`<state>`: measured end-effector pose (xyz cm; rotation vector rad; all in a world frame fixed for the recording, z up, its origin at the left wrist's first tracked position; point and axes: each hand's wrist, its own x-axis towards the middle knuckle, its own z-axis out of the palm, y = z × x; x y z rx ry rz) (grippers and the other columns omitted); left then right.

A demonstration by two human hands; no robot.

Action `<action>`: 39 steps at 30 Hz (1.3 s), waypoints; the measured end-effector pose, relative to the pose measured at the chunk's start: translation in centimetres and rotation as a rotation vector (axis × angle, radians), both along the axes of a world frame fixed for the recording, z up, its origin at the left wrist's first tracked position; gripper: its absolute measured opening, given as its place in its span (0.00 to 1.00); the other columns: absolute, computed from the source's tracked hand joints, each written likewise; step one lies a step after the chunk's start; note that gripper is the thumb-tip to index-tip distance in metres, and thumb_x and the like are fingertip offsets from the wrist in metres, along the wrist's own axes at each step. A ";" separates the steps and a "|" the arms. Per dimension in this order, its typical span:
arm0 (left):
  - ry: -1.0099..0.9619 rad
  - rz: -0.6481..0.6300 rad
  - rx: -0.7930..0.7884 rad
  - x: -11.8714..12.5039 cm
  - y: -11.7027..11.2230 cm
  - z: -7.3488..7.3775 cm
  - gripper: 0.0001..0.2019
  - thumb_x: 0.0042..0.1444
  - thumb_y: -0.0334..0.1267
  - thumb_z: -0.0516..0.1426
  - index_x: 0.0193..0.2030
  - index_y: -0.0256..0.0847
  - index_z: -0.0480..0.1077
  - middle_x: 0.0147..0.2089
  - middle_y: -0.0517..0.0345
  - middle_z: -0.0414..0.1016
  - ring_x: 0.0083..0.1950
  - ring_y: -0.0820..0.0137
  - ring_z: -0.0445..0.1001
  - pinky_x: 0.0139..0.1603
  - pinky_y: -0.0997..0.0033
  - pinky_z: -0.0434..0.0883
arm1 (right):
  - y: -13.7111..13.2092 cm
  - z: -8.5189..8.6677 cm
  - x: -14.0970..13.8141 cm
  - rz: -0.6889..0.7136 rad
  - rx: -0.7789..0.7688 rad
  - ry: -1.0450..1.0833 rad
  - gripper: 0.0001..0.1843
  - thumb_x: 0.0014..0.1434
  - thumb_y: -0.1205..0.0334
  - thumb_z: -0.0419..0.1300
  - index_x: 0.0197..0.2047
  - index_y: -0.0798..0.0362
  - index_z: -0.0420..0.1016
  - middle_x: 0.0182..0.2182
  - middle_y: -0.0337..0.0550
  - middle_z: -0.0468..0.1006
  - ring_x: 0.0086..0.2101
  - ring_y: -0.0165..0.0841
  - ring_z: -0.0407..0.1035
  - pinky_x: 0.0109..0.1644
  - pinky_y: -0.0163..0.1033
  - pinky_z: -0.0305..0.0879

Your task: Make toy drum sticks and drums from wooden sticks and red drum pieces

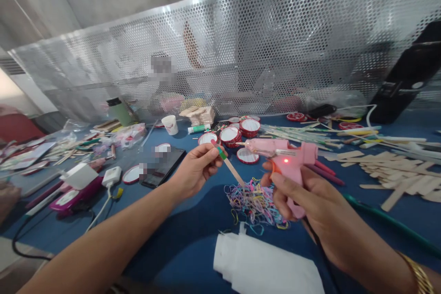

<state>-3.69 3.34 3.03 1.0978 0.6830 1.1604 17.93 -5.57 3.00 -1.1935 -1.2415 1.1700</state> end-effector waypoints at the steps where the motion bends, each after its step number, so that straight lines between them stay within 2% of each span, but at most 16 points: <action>1: -0.002 -0.002 0.001 -0.1 0.2 -0.1 0.10 0.50 0.38 0.68 0.30 0.35 0.74 0.31 0.59 0.75 0.27 0.82 0.69 0.24 0.86 0.63 | -0.1 0.0 0.1 0.001 0.000 -0.009 0.23 0.56 0.37 0.59 0.35 0.51 0.72 0.16 0.35 0.68 0.21 0.29 0.63 0.28 0.36 0.60; 4: -0.008 -0.009 -0.012 -0.4 0.7 -0.1 0.11 0.50 0.38 0.68 0.29 0.35 0.73 0.29 0.59 0.74 0.26 0.82 0.68 0.23 0.86 0.64 | -0.4 0.0 0.2 0.017 0.023 -0.014 0.25 0.56 0.36 0.58 0.37 0.51 0.74 0.16 0.35 0.69 0.21 0.29 0.62 0.27 0.36 0.60; 7: -0.004 -0.011 -0.029 -0.5 0.9 0.0 0.11 0.50 0.39 0.68 0.29 0.35 0.73 0.25 0.61 0.72 0.24 0.83 0.67 0.24 0.87 0.64 | -0.7 -0.1 0.1 0.099 0.067 -0.015 0.25 0.58 0.36 0.56 0.40 0.50 0.75 0.18 0.36 0.70 0.22 0.29 0.61 0.27 0.37 0.60; 11: -0.012 0.001 -0.025 -0.6 0.9 0.1 0.12 0.48 0.39 0.69 0.30 0.35 0.74 0.26 0.61 0.72 0.25 0.82 0.67 0.25 0.86 0.66 | -1.0 -0.2 0.0 0.202 0.089 -0.078 0.26 0.61 0.36 0.51 0.36 0.49 0.75 0.19 0.38 0.71 0.23 0.31 0.63 0.31 0.39 0.64; 16: -0.021 -0.004 -0.007 -0.7 0.9 0.0 0.12 0.47 0.40 0.70 0.30 0.35 0.75 0.27 0.60 0.74 0.25 0.83 0.68 0.26 0.86 0.66 | -1.0 0.0 0.0 0.132 0.122 -0.174 0.28 0.60 0.33 0.50 0.30 0.48 0.76 0.23 0.41 0.73 0.25 0.34 0.66 0.28 0.39 0.66; 20: -0.004 0.006 -0.005 -0.7 0.9 0.0 0.11 0.49 0.40 0.69 0.30 0.35 0.75 0.28 0.59 0.74 0.25 0.82 0.68 0.25 0.86 0.66 | -1.0 0.1 0.0 0.085 0.147 -0.137 0.28 0.58 0.32 0.53 0.30 0.48 0.77 0.22 0.41 0.73 0.23 0.32 0.65 0.24 0.36 0.65; 26: 0.015 0.023 -0.011 -0.6 0.8 0.0 0.11 0.48 0.41 0.69 0.30 0.36 0.75 0.31 0.58 0.76 0.27 0.81 0.70 0.25 0.85 0.67 | -0.9 -0.5 0.1 0.089 0.105 -0.091 0.27 0.58 0.33 0.55 0.34 0.49 0.78 0.26 0.43 0.76 0.25 0.32 0.68 0.24 0.35 0.66; 39: -0.002 0.019 -0.017 -0.6 0.7 0.0 0.11 0.47 0.40 0.70 0.30 0.36 0.75 0.28 0.60 0.76 0.27 0.81 0.71 0.27 0.84 0.68 | -0.7 -0.6 0.0 0.108 0.127 -0.116 0.28 0.58 0.33 0.54 0.30 0.50 0.77 0.24 0.42 0.74 0.24 0.30 0.65 0.24 0.34 0.64</action>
